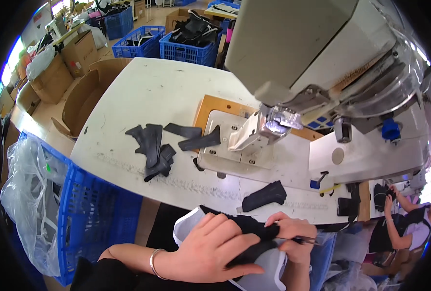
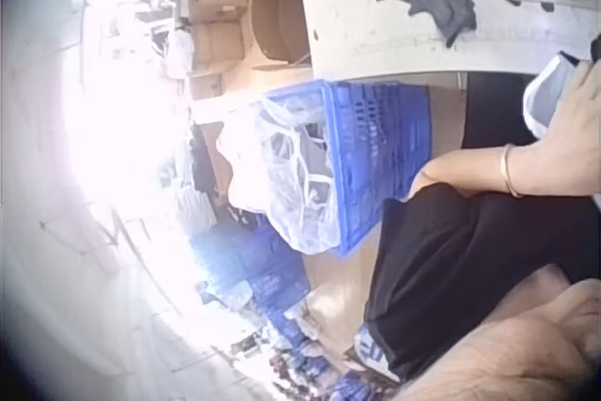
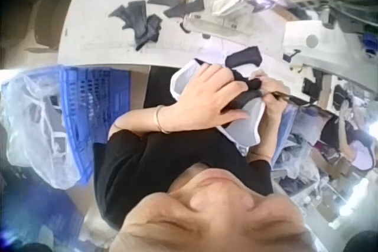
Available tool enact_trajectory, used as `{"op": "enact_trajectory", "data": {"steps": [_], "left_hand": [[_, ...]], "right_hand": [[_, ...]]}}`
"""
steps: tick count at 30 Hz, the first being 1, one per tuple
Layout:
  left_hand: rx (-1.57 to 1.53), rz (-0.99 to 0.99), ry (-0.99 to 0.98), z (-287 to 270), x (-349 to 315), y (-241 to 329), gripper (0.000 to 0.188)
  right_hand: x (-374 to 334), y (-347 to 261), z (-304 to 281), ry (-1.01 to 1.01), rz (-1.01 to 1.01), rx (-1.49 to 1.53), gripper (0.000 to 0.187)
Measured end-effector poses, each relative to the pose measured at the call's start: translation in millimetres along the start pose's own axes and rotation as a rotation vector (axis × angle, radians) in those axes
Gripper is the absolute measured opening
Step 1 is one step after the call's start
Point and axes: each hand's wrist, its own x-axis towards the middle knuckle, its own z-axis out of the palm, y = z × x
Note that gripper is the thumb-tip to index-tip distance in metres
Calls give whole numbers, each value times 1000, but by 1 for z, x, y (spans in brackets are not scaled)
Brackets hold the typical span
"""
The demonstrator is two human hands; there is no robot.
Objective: Sewing components of a shoe upper together using an industrial sewing machine.
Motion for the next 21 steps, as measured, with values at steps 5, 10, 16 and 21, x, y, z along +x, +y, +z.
{"op": "enact_trajectory", "data": {"steps": [5, 10, 16, 21], "left_hand": [[127, -86, 65, -3, 19, -25, 27], [256, -57, 110, -13, 51, -41, 16], [91, -271, 154, -6, 77, -78, 12], [91, -358, 166, 4, 87, -96, 11]], "right_hand": [[8, 14, -4, 31, 242, -81, 12], [44, 17, -18, 57, 435, -206, 13], [96, 22, -12, 173, 410, -236, 14], [101, 31, -25, 148, 355, -260, 15]]}}
